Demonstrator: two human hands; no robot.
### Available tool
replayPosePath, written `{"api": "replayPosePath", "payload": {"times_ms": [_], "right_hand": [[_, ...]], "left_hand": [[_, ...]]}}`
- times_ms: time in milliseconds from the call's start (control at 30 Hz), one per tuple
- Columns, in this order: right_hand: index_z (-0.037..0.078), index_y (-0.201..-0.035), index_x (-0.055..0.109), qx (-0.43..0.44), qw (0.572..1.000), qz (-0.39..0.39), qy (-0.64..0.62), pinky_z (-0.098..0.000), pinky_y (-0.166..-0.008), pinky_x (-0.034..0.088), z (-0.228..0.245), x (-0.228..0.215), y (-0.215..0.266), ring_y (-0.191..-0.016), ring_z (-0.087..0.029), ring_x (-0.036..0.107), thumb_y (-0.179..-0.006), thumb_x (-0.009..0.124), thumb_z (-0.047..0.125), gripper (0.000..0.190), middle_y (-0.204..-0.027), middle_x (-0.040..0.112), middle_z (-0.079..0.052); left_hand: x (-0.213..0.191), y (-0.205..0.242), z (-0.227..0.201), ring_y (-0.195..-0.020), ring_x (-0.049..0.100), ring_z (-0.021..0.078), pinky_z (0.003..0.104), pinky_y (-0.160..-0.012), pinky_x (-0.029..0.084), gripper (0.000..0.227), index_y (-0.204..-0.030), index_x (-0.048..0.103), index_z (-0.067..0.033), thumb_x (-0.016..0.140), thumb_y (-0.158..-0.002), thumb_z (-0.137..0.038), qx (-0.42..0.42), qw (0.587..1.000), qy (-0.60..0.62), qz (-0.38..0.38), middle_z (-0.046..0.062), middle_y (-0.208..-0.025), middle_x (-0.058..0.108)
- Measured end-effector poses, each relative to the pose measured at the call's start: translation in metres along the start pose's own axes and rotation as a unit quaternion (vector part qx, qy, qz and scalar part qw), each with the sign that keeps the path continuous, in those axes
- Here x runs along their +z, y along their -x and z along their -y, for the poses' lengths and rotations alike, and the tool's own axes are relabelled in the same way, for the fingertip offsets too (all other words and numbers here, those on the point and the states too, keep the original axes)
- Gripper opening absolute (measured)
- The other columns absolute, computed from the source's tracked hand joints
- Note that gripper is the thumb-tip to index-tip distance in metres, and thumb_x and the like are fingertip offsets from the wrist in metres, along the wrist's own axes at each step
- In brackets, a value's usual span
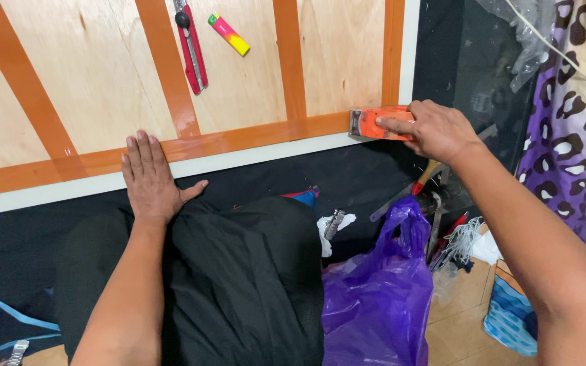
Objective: The person applies orange tape to a wooden board using a tape dispenser and cuts the tape with a utility knife. They smooth the tape along the board's surface and trim excess tape at the edges.
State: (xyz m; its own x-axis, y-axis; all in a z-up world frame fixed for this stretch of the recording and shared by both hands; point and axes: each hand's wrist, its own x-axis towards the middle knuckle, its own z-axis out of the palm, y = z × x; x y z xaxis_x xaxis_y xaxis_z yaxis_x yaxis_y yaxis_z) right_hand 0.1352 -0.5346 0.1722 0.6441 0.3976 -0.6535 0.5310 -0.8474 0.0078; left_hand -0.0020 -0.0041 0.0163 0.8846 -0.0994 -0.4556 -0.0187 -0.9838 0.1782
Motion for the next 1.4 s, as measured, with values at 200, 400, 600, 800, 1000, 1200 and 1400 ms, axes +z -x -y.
{"api": "replayPosePath", "payload": {"times_ms": [200, 400, 600, 800, 1000, 1200, 1400], "right_hand": [[0.054, -0.137, 0.060, -0.004, 1.000, -0.021, 0.009, -0.0370, -0.076, 0.057, 0.005, 0.000, 0.001, -0.094, -0.023, 0.064, -0.090, 0.070, 0.034, 0.052, -0.096, 0.059, -0.003], [0.055, -0.137, 0.060, -0.002, 1.000, -0.016, 0.019, -0.0369, -0.076, 0.057, 0.008, -0.001, 0.000, -0.094, -0.023, 0.064, -0.088, 0.070, 0.033, 0.054, -0.097, 0.058, -0.003], [0.054, -0.137, 0.061, -0.001, 1.000, -0.023, 0.018, -0.0372, -0.078, 0.057, 0.010, -0.001, 0.000, -0.094, -0.023, 0.064, -0.088, 0.071, 0.031, 0.055, -0.097, 0.059, -0.004], [0.054, -0.137, 0.061, 0.007, 1.000, -0.023, 0.006, -0.0383, -0.080, 0.057, 0.014, 0.000, -0.001, -0.097, -0.025, 0.063, -0.085, 0.073, 0.024, 0.061, -0.100, 0.059, -0.005], [0.053, -0.138, 0.060, 0.016, 1.000, -0.013, 0.006, -0.0386, -0.084, 0.056, 0.013, 0.003, -0.001, -0.099, -0.026, 0.062, -0.084, 0.073, 0.022, 0.063, -0.104, 0.060, -0.006], [0.049, -0.138, 0.061, 0.009, 1.000, -0.017, 0.005, -0.0380, -0.087, 0.054, 0.012, -0.004, -0.001, -0.100, -0.027, 0.062, -0.082, 0.073, 0.021, 0.063, -0.104, 0.061, -0.006], [0.047, -0.140, 0.060, 0.008, 1.000, -0.006, 0.000, -0.0396, -0.093, 0.051, 0.009, -0.003, -0.003, -0.103, -0.028, 0.061, -0.085, 0.072, 0.023, 0.061, -0.108, 0.061, -0.007]], "left_hand": [[0.000, -0.003, -0.001, -0.163, -0.010, 0.0346, 0.052, -0.131, -0.003, 0.147, -0.167, 0.001, 0.0056, 0.059, -0.070, -0.088, -0.008, 1.000, 0.006, 0.011, 0.022, -0.177, -0.004], [-0.002, -0.002, -0.002, -0.164, -0.010, 0.0345, 0.051, -0.132, -0.003, 0.147, -0.168, 0.001, 0.0052, 0.059, -0.070, -0.089, -0.007, 1.000, 0.005, 0.009, 0.022, -0.178, -0.004], [0.000, -0.003, -0.001, -0.163, -0.010, 0.0341, 0.052, -0.131, -0.003, 0.147, -0.168, 0.000, 0.0036, 0.060, -0.069, -0.088, -0.013, 1.000, 0.014, 0.015, 0.020, -0.177, -0.004], [-0.008, 0.000, -0.004, -0.163, -0.010, 0.0362, 0.053, -0.132, -0.004, 0.144, -0.167, -0.003, 0.0040, 0.059, -0.075, -0.087, -0.007, 1.000, 0.017, 0.009, 0.022, -0.177, -0.006], [-0.017, -0.008, -0.052, -0.157, -0.009, 0.0468, 0.058, -0.127, -0.001, 0.139, -0.160, 0.000, 0.0132, 0.058, -0.081, -0.085, -0.047, 0.992, 0.117, -0.029, 0.034, -0.169, -0.006], [-0.013, -0.041, -0.178, -0.160, 0.000, 0.0332, 0.045, -0.129, 0.001, 0.126, -0.161, 0.011, 0.0091, 0.042, -0.085, -0.086, 0.127, 0.974, 0.185, 0.015, 0.024, -0.171, 0.006], [-0.014, -0.081, -0.313, -0.158, -0.001, 0.0256, 0.042, -0.126, -0.004, 0.125, -0.161, 0.011, 0.0009, 0.034, -0.081, -0.092, 0.200, 0.976, 0.051, 0.073, 0.014, -0.171, 0.005]]}}
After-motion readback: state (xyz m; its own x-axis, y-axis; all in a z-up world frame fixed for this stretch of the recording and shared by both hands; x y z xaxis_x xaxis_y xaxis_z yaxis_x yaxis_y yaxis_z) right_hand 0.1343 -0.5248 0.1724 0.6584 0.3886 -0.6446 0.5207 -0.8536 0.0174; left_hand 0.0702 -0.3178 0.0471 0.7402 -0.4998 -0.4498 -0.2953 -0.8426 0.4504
